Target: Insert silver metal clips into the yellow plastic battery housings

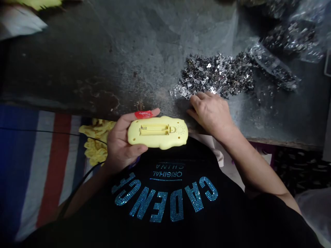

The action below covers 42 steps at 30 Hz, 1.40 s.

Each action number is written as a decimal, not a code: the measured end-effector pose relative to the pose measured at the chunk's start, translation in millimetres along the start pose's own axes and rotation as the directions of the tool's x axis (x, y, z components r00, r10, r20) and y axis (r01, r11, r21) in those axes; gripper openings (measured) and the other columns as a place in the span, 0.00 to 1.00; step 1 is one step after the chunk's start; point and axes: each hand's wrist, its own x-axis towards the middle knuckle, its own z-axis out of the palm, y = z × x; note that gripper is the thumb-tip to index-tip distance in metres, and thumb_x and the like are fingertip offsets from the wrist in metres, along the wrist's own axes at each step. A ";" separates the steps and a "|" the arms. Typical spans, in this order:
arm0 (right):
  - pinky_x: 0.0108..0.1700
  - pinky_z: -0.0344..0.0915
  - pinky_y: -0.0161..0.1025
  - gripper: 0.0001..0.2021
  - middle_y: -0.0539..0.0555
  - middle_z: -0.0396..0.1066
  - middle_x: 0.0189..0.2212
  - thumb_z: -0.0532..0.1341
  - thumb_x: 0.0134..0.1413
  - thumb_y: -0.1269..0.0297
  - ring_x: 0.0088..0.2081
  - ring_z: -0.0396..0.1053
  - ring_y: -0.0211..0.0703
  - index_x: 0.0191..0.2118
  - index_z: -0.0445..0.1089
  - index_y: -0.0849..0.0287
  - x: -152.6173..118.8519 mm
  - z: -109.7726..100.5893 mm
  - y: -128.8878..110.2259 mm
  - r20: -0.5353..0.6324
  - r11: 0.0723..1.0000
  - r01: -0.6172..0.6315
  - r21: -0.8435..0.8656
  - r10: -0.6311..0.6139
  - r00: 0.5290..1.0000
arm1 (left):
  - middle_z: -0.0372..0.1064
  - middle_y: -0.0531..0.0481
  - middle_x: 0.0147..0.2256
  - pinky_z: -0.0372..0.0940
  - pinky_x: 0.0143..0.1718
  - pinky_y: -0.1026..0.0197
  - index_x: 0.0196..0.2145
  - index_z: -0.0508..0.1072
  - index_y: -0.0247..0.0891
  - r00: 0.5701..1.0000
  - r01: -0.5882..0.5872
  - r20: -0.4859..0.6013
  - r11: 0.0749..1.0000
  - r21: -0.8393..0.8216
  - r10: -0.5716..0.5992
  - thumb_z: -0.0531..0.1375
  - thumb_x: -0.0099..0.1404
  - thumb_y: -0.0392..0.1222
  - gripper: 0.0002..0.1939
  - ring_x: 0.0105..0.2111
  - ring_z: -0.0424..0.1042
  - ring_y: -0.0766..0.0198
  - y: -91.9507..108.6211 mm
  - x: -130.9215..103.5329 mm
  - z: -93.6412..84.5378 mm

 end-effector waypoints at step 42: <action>0.48 0.61 0.49 0.11 0.51 0.87 0.47 0.60 0.81 0.66 0.43 0.75 0.47 0.49 0.80 0.46 -99.9 55.0 38.0 -0.334 0.973 0.212 0.087 -0.172 0.927 | 0.79 0.42 0.70 0.84 0.62 0.48 0.69 0.80 0.47 0.999 -0.025 -0.030 0.982 0.186 0.031 0.81 0.63 0.43 0.38 0.64 0.84 0.41 4.7 -11.2 -0.8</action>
